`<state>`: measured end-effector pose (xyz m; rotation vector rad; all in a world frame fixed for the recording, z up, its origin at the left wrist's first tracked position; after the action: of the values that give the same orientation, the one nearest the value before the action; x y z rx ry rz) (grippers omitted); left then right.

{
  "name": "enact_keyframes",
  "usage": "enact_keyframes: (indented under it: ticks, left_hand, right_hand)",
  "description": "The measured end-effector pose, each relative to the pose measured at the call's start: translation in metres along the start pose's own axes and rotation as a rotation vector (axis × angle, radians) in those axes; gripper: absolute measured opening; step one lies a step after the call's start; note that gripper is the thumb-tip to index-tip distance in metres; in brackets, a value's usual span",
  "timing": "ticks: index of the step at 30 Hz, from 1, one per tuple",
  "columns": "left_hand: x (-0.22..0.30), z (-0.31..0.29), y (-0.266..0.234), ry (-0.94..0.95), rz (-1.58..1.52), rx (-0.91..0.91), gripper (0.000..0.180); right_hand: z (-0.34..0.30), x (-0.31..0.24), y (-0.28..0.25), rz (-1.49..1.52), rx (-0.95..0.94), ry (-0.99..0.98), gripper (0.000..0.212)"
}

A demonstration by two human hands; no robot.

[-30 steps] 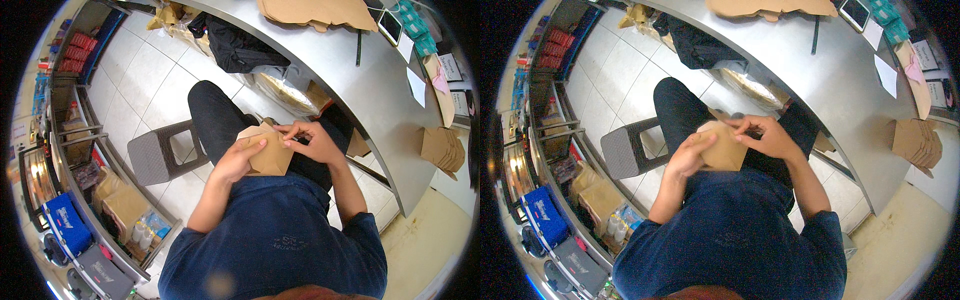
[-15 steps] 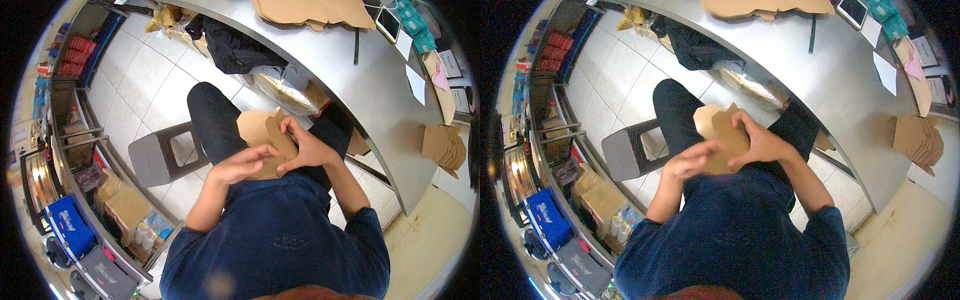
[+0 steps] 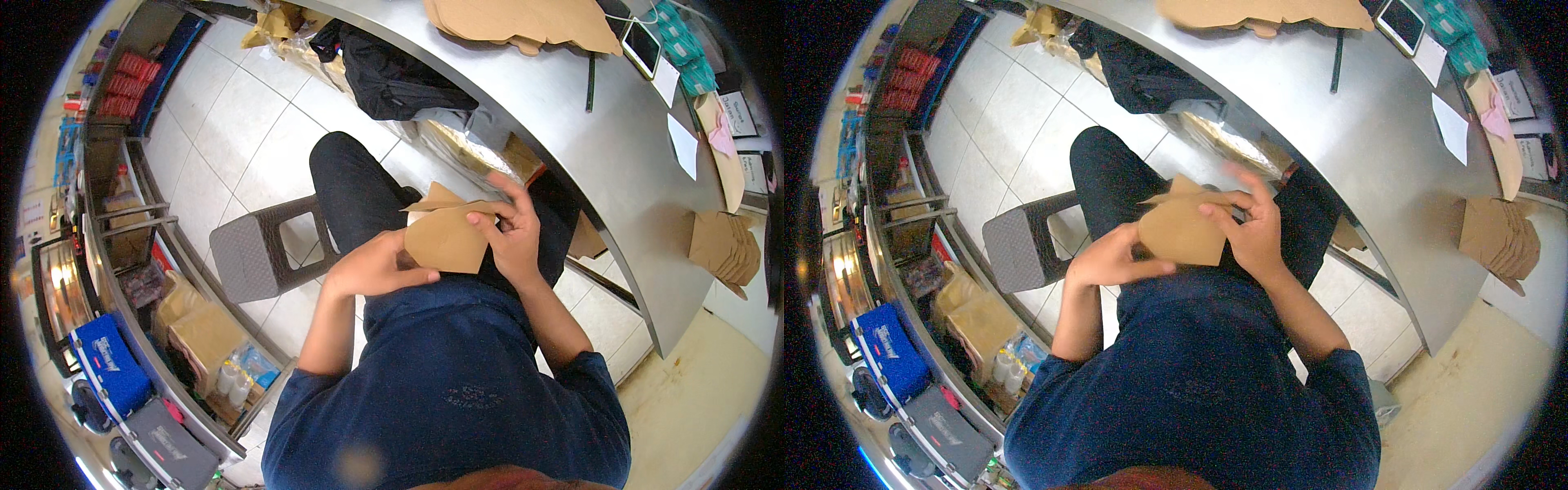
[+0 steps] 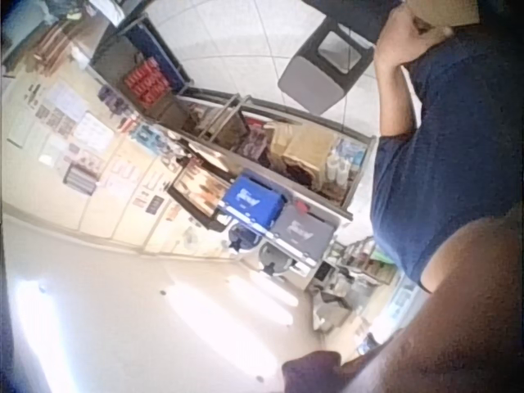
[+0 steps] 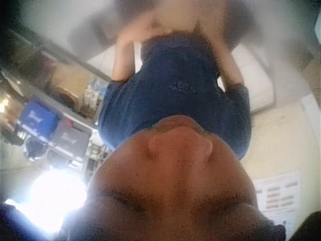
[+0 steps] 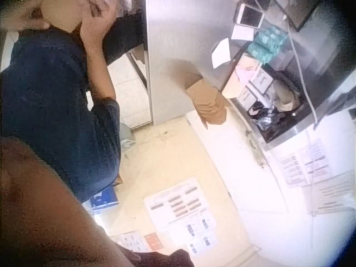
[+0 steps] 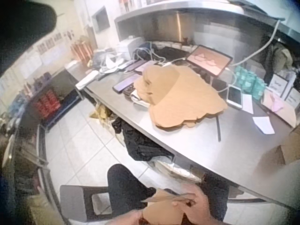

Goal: The person sits on a stool and repeatedly folds flat cardboard pieces into small boxes by hand. They pick up each piece, fold the sides and flaps, and place the finished box on the counter to the right.

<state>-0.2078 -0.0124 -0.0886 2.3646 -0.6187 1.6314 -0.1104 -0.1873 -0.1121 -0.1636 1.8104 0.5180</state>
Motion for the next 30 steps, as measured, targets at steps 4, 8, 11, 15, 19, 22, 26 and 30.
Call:
enact_keyframes:
  ticks: [4,8,11,15,19,22,26,30]
  left_hand:
    - [-0.040,0.003,-0.007,0.044,-0.538,0.209,0.068]
    - [-0.036,0.015,-0.015,-0.141,-0.633,0.470,0.057]
    - [-0.034,0.017,-0.011,-0.148,-0.562,0.580,0.047]
    - [-0.026,0.020,-0.006,-0.080,-0.415,0.642,0.044]
    - [-0.019,0.023,0.001,-0.105,-0.443,0.669,0.042]
    - [-0.028,0.025,0.001,-0.060,-0.717,0.693,0.042]
    - [-0.025,0.025,0.004,-0.089,-0.945,0.632,0.043]
    - [-0.030,0.028,0.007,-0.078,-1.009,0.595,0.044]
  right_hand:
    - [-0.009,-0.007,0.017,-0.411,-0.360,-0.449,0.013]
    - [-0.019,-0.001,0.026,-0.582,-0.290,-0.549,0.011]
    - [-0.016,0.000,0.019,-0.659,-0.208,-0.522,0.010]
    - [-0.008,0.013,0.014,-0.338,-0.132,-0.189,0.010]
    - [0.002,0.046,0.006,-0.242,-0.048,-0.070,0.015]
    - [0.002,0.040,0.014,-0.160,-0.017,-0.078,0.013]
    - [-0.002,0.031,0.019,-0.053,-0.012,-0.089,0.016]
    - [-0.002,0.031,0.014,-0.044,-0.032,-0.072,0.016]
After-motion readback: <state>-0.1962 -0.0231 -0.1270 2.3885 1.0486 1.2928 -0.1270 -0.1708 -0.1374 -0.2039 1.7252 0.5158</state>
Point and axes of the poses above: each hand's wrist, its own z-axis towards the middle knuckle, its own y-axis out of the palm, x = y × z, the point moved 6 cm from there along z, towards the middle knuckle, and after that the axes turned 5 degrees about z, right-handed, at the moved point
